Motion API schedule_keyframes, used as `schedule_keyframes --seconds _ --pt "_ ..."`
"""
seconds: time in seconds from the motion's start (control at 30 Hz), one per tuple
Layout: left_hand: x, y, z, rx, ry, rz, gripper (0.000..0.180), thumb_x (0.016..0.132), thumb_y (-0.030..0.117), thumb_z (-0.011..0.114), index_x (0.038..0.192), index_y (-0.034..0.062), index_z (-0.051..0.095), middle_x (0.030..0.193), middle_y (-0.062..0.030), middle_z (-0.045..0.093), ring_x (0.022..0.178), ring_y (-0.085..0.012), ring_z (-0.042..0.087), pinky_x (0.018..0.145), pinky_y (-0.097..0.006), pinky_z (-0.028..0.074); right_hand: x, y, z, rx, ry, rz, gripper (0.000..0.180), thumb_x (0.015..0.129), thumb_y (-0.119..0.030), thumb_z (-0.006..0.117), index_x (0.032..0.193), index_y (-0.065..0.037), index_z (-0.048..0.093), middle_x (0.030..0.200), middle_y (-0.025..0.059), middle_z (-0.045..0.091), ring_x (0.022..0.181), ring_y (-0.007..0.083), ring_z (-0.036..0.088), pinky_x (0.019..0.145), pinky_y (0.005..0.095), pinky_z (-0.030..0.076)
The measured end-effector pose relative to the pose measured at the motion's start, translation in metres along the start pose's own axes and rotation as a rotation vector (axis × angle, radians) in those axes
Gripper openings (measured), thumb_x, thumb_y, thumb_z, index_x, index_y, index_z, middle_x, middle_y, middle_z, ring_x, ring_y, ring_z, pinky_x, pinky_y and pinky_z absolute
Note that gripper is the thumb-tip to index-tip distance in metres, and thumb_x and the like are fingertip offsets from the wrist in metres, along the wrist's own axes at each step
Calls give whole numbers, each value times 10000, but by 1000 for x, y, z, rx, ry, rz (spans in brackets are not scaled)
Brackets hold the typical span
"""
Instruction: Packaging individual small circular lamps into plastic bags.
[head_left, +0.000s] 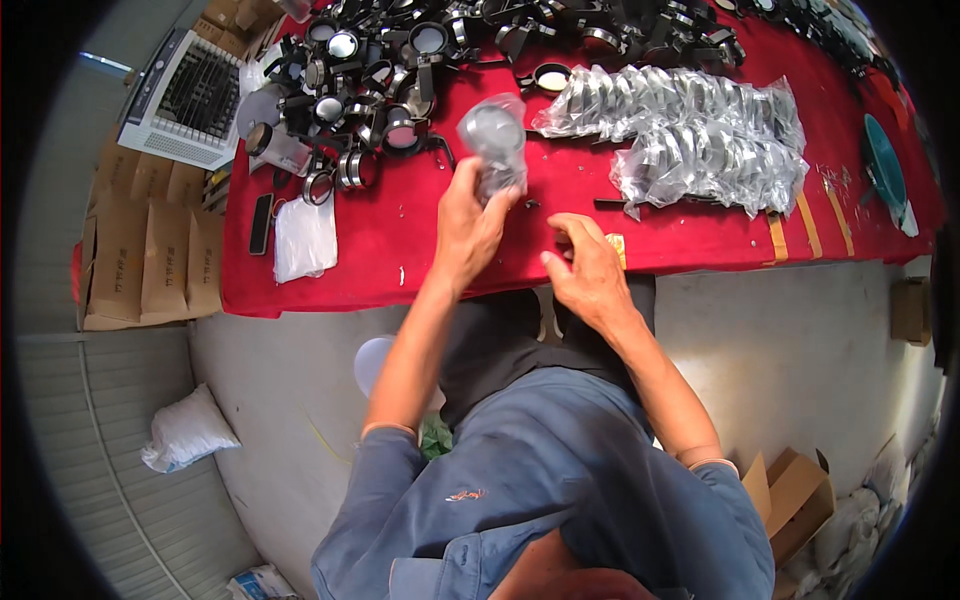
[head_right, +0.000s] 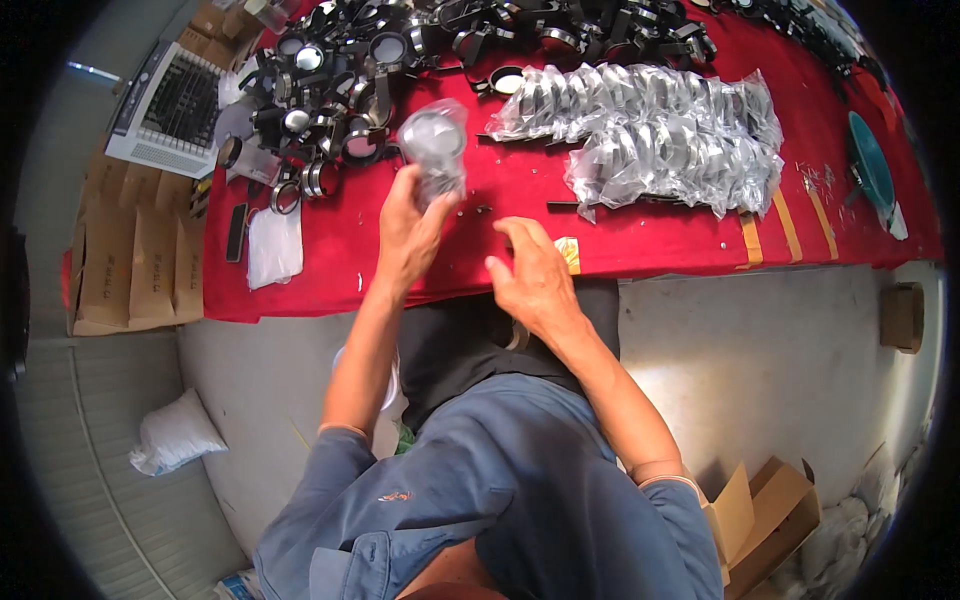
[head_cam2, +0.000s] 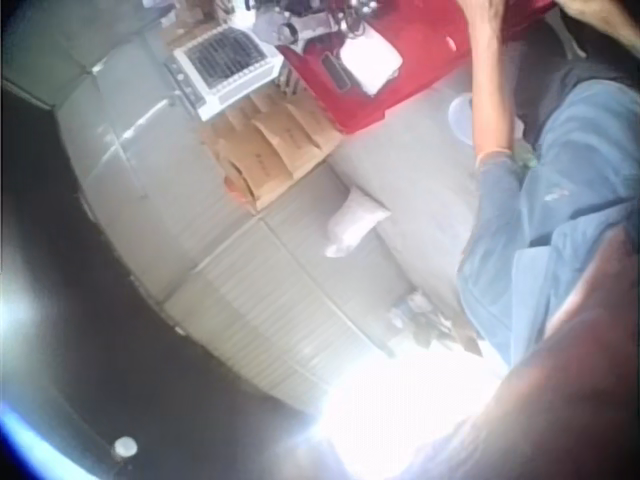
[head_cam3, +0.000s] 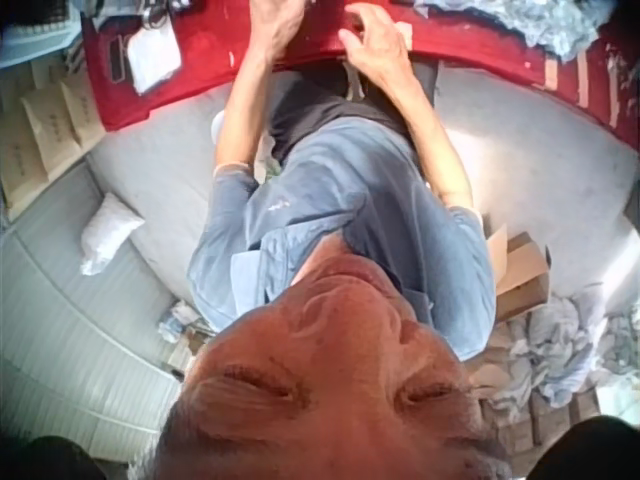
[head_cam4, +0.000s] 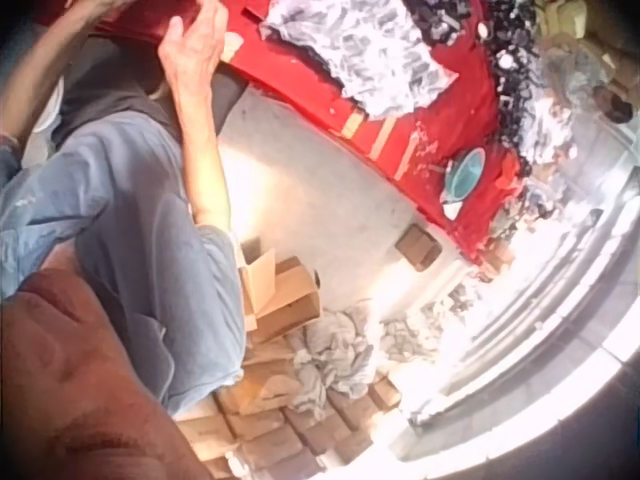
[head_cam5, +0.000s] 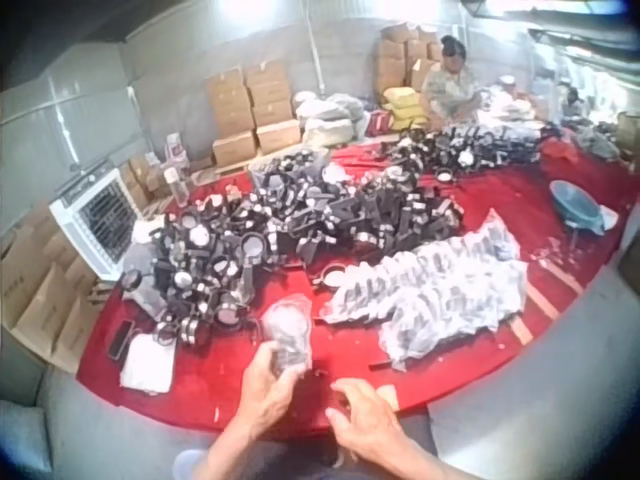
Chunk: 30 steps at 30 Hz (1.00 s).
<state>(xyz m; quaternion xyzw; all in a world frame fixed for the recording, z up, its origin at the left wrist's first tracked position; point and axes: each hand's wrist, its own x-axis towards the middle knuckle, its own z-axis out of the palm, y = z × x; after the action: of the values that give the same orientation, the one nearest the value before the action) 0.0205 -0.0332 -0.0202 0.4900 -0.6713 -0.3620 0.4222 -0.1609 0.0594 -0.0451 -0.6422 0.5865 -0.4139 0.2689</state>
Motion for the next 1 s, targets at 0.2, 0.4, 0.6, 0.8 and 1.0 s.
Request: schedule_keyframes --seconds 0.2,0.4,0.6,0.8,1.0 --pt "65 13 19 414 -69 450 315 901 68 758 1159 8 588 1001 -210 680 912 -432 688 779 -499 548 -15 30 -14 140 132 -54 162 858 40 692 1017 29 722 1093 167 731 873 294 737 769 366 598" --pt "44 -1 54 405 -361 475 315 879 108 767 1132 32 595 984 -209 664 922 -439 676 781 -518 550 -14 37 -29 265 9 -18 154 855 6 707 1007 17 729 1165 156 742 1035 298 731 856 379 591" --pt "50 6 90 384 -456 436 327 921 289 746 1106 28 683 935 -231 695 946 -445 686 779 -552 534 -14 48 -28 312 34 -6 160 852 0 716 1010 10 738 1128 151 744 1037 289 731 873 363 587" --pt "51 14 119 334 -443 176 332 941 334 711 986 5 691 849 -251 713 859 -482 694 768 -575 527 -15 42 -26 253 34 -26 151 853 21 708 1000 7 741 1023 145 725 917 284 727 787 350 583" --pt "59 23 90 408 -527 308 459 966 482 690 1177 78 745 948 -209 744 945 -412 720 874 -495 576 -14 41 -35 101 234 -185 114 830 61 672 924 8 707 912 151 725 782 295 718 671 375 568"
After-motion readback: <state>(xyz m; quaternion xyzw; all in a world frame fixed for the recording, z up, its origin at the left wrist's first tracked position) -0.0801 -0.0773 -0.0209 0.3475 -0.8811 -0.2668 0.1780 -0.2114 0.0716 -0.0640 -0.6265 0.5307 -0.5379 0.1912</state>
